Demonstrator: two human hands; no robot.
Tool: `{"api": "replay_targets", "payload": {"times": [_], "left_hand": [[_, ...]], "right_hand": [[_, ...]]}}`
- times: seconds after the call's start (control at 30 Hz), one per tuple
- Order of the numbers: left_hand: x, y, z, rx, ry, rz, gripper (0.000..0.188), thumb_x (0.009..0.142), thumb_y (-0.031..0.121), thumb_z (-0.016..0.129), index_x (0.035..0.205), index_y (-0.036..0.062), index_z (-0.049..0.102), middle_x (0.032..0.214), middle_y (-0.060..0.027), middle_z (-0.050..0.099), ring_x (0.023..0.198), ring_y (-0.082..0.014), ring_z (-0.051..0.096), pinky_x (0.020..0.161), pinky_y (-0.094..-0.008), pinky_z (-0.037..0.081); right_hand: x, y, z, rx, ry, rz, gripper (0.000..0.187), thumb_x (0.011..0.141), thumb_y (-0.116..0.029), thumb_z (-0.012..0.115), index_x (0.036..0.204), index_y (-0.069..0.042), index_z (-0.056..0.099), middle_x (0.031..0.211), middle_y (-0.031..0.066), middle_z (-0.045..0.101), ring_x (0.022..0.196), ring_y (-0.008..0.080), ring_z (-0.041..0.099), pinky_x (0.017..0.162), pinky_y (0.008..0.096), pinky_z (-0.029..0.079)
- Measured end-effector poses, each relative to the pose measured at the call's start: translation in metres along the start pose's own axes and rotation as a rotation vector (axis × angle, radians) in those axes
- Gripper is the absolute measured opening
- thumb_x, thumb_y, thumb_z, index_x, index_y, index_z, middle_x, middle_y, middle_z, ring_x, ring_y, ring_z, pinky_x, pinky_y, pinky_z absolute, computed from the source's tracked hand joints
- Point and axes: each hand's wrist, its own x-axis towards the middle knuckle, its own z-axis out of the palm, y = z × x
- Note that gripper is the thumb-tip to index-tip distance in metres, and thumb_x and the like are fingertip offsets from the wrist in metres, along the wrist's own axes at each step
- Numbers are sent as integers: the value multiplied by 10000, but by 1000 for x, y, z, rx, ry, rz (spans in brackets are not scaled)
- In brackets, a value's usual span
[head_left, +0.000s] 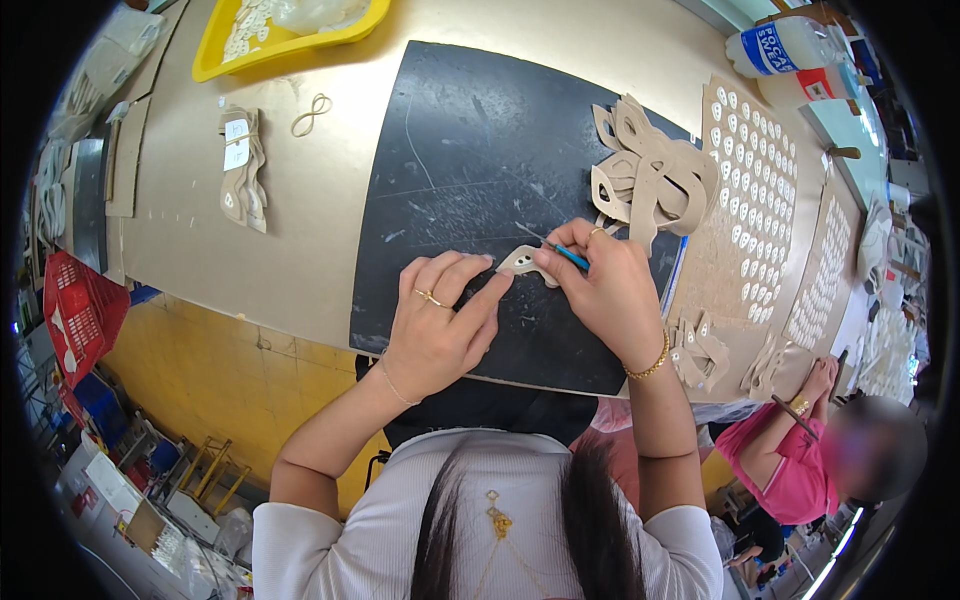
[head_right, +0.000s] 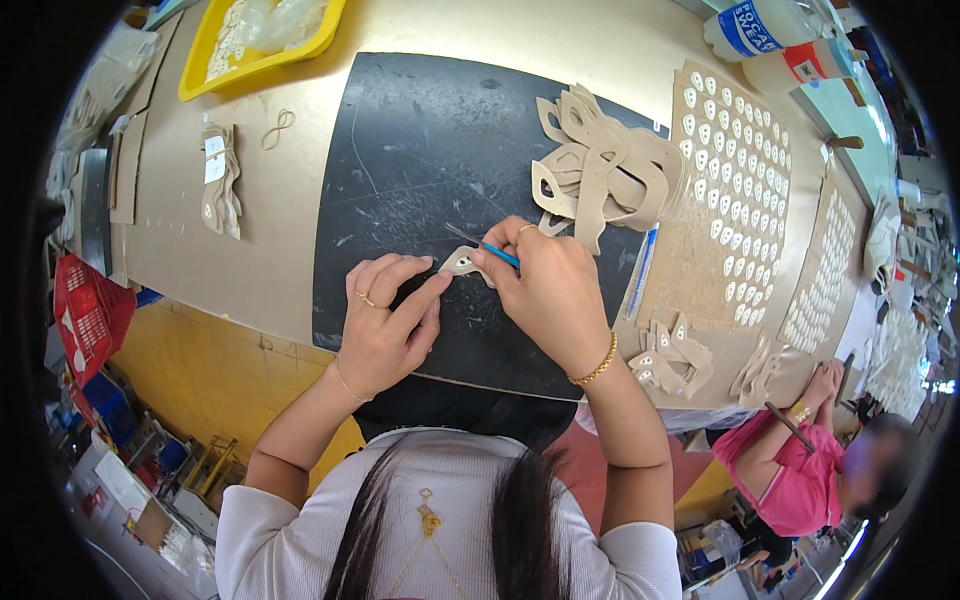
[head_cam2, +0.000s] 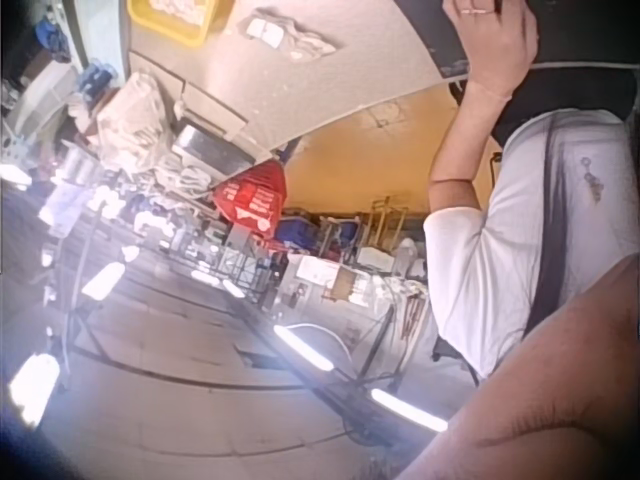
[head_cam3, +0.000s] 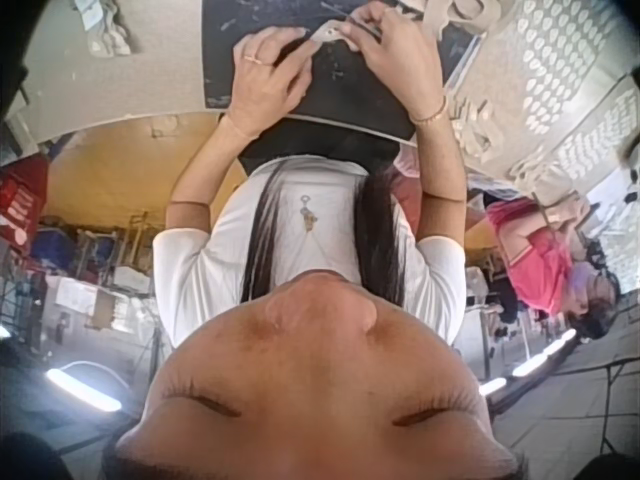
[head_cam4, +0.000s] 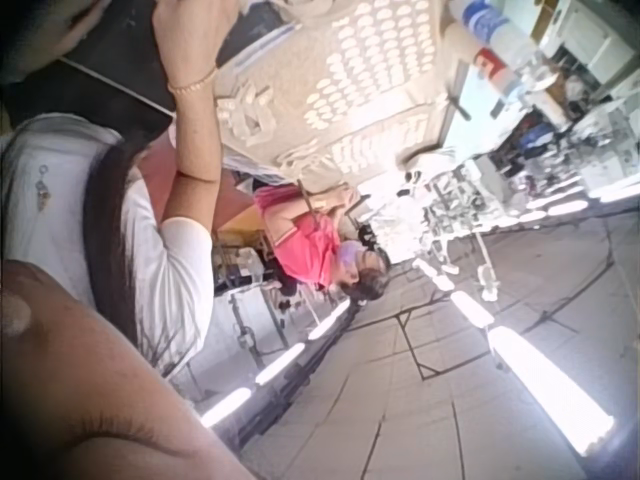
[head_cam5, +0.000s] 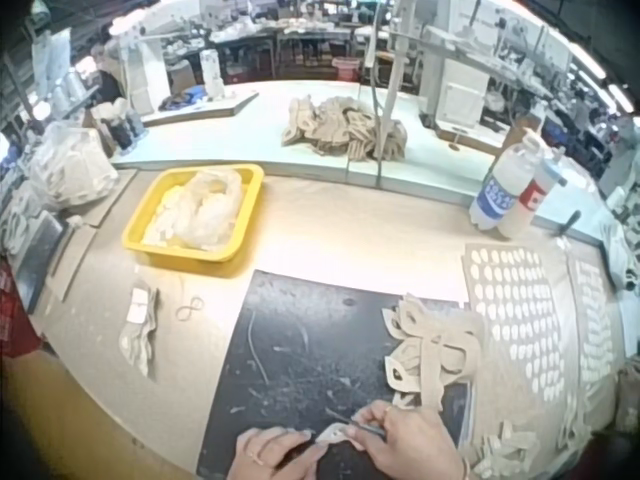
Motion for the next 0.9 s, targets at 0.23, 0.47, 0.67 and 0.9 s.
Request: {"api": "replay_targets", "payload": {"times": [0.23,0.47,0.67,0.9], "left_hand": [[0,1,-1,30,-43,4,516,764,102,754,1274,105,677,1274,-89,583,1198,-284,521,1008,-467,382],[0,1,0,44,-55,4,521,757,100,756,1272,96,675,1275,-90,585,1195,-281,522,1013,-468,379],[1,1,1,45,-37,5,502,767,94,757,1261,73,672,1266,-90,593,1189,-276,528,1010,-469,383],[6,0,-4,71,-88,37,530,747,94,759,1269,80,673,1267,-85,590,1166,-273,528,993,-463,388]], "right_hand": [[0,1,0,-17,12,-8,193,904,-246,750,901,-56,715,677,105,697,605,298,692,588,385,517],[1,0,0,-22,3,7,197,904,-243,749,904,-48,717,682,108,703,607,293,695,597,384,521],[1,0,1,-63,11,-12,171,912,-224,733,903,-55,710,670,112,695,611,308,694,578,400,517],[-1,-1,3,-95,31,-21,152,912,-211,724,887,-64,694,650,115,681,604,320,688,565,414,518]]}}
